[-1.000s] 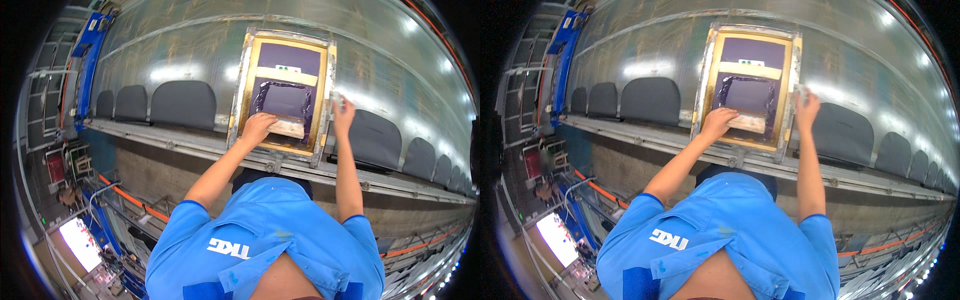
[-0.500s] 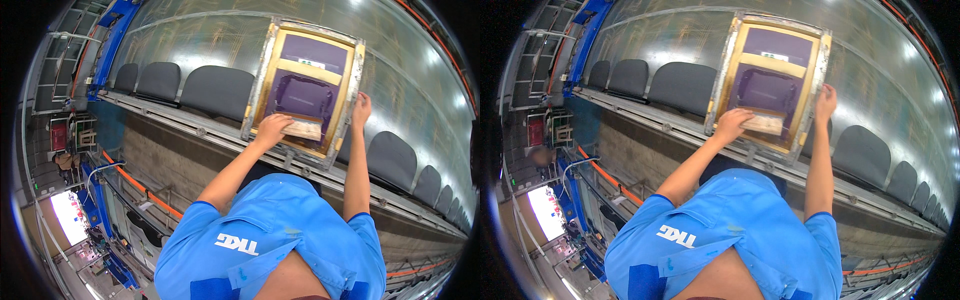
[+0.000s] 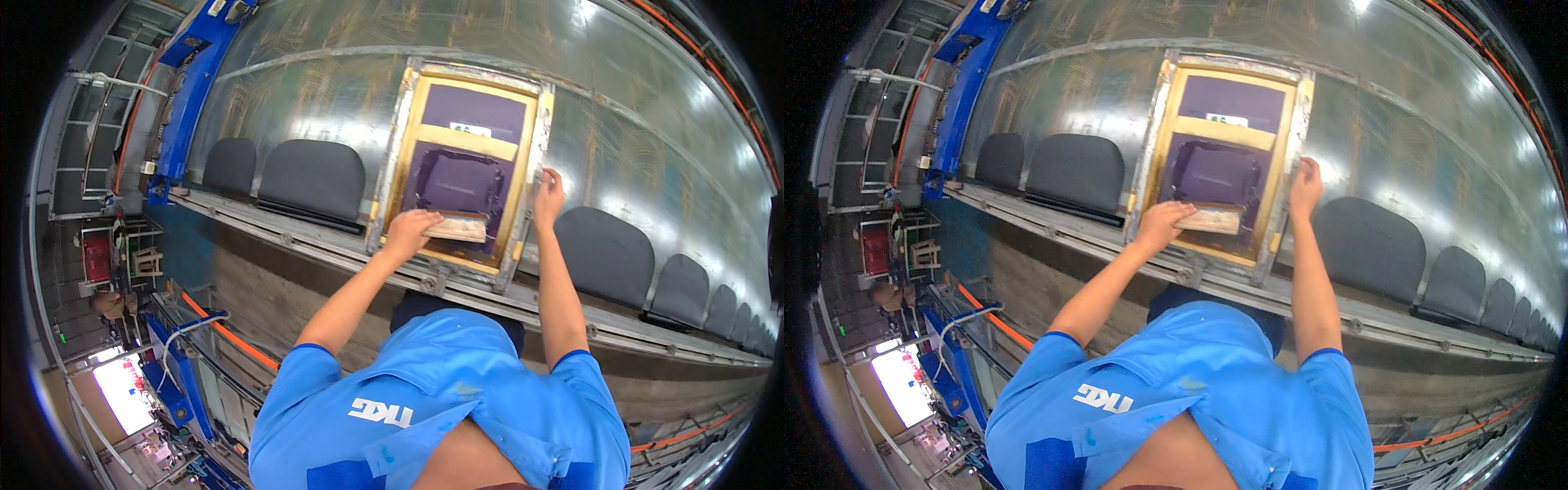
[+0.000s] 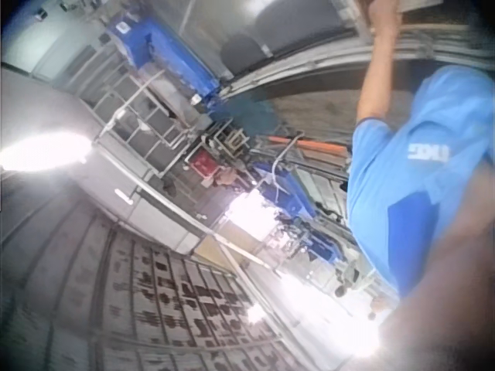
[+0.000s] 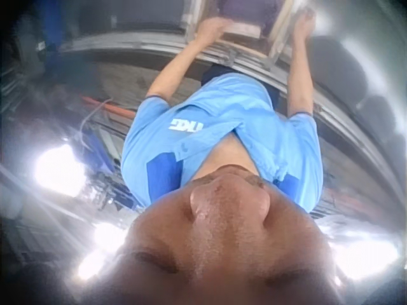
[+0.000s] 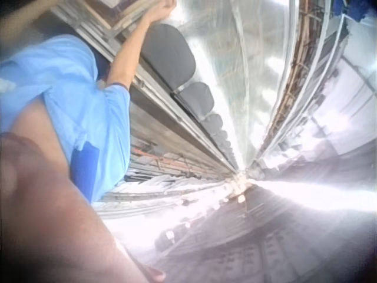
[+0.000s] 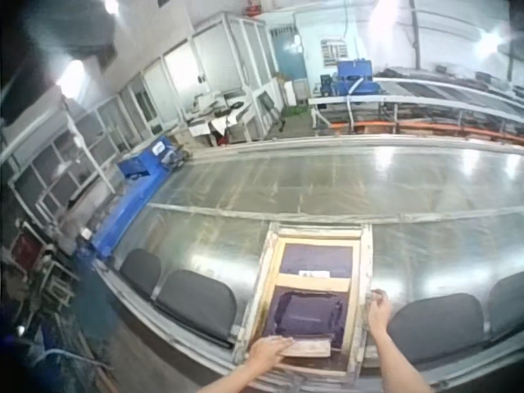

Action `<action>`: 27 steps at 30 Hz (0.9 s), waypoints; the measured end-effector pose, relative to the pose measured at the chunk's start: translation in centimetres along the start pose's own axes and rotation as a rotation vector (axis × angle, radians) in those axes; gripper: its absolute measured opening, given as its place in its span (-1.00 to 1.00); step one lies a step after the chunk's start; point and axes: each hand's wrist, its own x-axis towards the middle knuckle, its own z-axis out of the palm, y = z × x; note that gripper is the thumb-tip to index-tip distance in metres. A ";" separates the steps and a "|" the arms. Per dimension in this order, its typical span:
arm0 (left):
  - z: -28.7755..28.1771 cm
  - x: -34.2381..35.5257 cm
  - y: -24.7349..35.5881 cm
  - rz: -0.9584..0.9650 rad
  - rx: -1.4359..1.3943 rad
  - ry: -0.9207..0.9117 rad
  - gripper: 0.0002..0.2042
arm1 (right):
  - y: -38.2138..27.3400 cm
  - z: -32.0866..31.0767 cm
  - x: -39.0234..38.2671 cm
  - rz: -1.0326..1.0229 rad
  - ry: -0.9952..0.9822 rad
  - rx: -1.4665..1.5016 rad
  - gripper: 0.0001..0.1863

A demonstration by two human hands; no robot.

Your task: The person uses a squeegee to spread purple ink across a screen-printing frame placed on a conveyor belt. They repeatedly pull the squeegee across the screen to coat the fabric underneath, then lift and reposition the frame to continue printing on the next section.

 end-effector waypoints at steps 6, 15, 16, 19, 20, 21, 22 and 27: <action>0.2 -3.5 -0.7 0.100 0.082 -0.003 -0.39 | 0.8 -0.6 0.2 0.113 -0.042 -0.163 -0.71; 0.8 4.3 -2.6 0.137 0.022 0.086 -0.59 | -4.4 -3.6 1.3 -0.337 -0.402 -0.656 -0.41; 0.1 6.9 -3.0 0.043 -0.089 0.063 -0.62 | -7.0 -3.0 0.9 -0.401 -0.526 -0.514 -0.33; -3.2 13.1 -3.3 -0.038 -0.098 -0.114 -0.61 | -13.6 -0.7 -0.2 -0.380 -0.907 -0.564 -0.27; -3.6 14.4 -3.3 -0.042 -0.083 -0.124 -0.59 | -13.3 0.4 -0.4 -0.422 -0.878 -0.633 -0.35; -3.5 15.2 -3.3 -0.045 -0.069 -0.143 -0.56 | -12.1 1.3 -0.9 -0.454 -0.849 -0.702 -0.43; -3.2 15.0 -2.8 -0.018 -0.052 -0.082 -0.57 | -10.6 1.6 -1.8 -0.463 -0.782 -0.673 -0.45; 1.2 6.7 -3.0 0.115 0.047 0.122 -0.56 | -8.0 0.1 -10.1 -0.435 -0.686 -0.572 -0.48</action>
